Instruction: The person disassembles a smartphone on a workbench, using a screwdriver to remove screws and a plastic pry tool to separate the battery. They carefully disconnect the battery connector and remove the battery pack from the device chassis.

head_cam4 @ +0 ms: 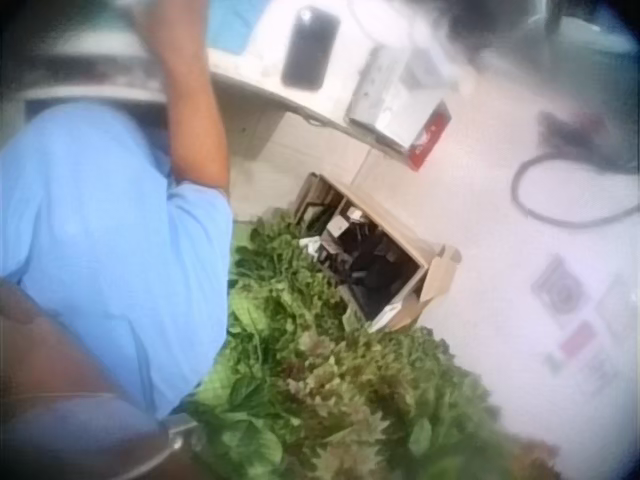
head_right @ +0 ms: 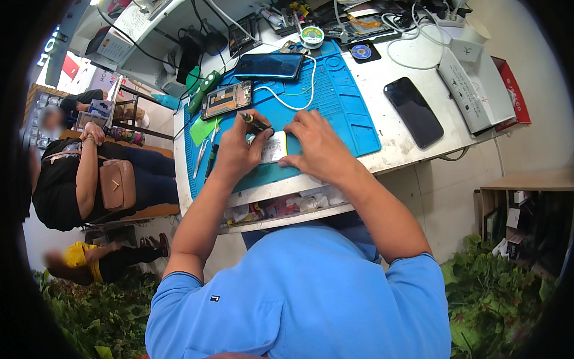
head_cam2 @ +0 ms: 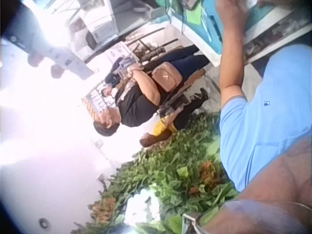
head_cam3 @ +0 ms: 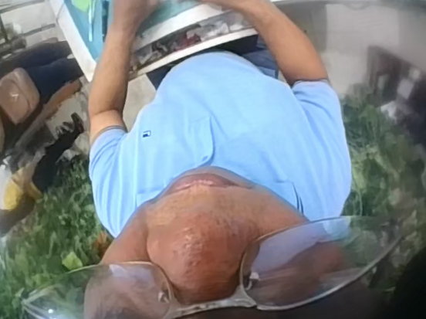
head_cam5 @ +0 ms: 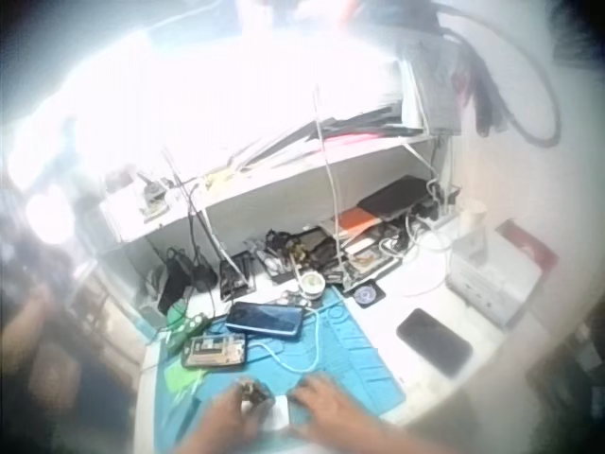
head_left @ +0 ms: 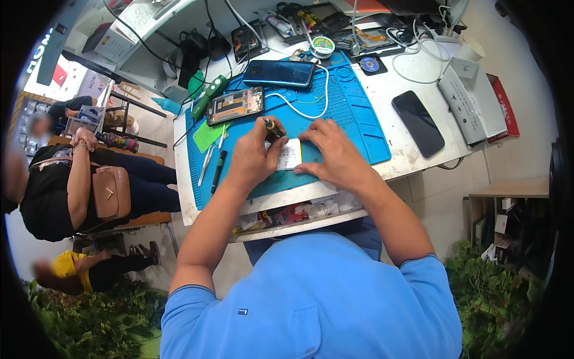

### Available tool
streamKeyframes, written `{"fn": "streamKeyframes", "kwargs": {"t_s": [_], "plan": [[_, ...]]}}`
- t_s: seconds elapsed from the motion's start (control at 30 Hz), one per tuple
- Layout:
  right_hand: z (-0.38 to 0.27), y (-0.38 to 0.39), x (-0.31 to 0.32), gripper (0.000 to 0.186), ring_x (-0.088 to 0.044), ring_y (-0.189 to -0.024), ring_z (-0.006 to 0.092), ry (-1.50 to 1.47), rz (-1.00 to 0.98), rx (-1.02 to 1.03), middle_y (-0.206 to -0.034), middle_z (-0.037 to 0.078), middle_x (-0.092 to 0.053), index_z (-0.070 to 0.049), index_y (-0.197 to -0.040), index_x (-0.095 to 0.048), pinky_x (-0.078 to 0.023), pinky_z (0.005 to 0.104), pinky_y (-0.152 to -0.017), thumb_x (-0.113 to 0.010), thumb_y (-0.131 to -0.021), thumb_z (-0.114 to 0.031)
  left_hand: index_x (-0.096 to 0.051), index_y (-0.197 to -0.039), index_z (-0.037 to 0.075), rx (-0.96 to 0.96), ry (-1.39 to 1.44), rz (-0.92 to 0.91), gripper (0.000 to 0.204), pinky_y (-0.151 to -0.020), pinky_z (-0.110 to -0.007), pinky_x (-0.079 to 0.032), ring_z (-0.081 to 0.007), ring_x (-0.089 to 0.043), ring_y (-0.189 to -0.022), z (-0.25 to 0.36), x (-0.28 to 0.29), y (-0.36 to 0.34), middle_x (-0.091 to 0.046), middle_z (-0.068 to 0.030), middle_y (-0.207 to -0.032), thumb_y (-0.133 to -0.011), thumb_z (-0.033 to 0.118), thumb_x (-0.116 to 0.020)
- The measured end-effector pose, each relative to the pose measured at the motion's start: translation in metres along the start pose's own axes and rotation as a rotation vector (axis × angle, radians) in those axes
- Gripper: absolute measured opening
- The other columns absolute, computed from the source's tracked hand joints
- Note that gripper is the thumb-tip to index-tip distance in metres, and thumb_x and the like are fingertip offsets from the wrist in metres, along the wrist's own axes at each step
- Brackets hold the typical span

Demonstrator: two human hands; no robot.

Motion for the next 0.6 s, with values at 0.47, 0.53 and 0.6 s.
{"fn": "streamKeyframes", "kwargs": {"t_s": [0.47,0.53,0.6], "plan": [[0.002,0.002,0.002,0.091,-0.059,-0.132,0.0416,-0.091,0.036,-0.08,-0.136,0.018,-0.062,-0.001,-0.14,-0.058,-0.05,0.0491,-0.115,-0.106,-0.066,-0.024,-0.061,-0.122,0.004,-0.106,0.035,-0.013,0.032,-0.074,-0.043,-0.063,-0.0368,-0.081,-0.087,0.02,-0.023,-0.001,-0.077,-0.0165,-0.096,-0.098,0.002,-0.081],[0.005,0.002,0.004,0.091,-0.058,-0.134,0.0406,-0.086,0.036,-0.089,-0.137,0.018,-0.062,-0.003,-0.142,-0.059,-0.05,0.0494,-0.115,-0.105,-0.067,-0.028,-0.062,-0.123,0.005,-0.074,0.033,-0.015,0.031,-0.077,-0.043,-0.063,-0.0366,-0.081,-0.088,0.013,-0.024,-0.014,-0.078,-0.0156,-0.096,-0.098,0.002,-0.08],[0.003,0.001,0.002,0.089,-0.058,-0.133,0.0394,-0.031,0.013,-0.048,-0.137,0.017,-0.062,-0.005,-0.142,-0.062,-0.05,0.0491,-0.115,-0.105,-0.069,-0.032,-0.062,-0.123,0.005,-0.046,0.07,0.015,0.031,-0.078,-0.042,-0.064,-0.0352,-0.082,-0.09,0.01,-0.015,-0.006,-0.078,-0.0158,-0.098,-0.099,0.003,-0.08]]}}
Point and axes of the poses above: each hand's wrist, its own y-axis away from the middle knuckle, its own x-axis out of the back of the hand, z = x × y, the point moved 8 cm from there along -y, towards the middle knuckle
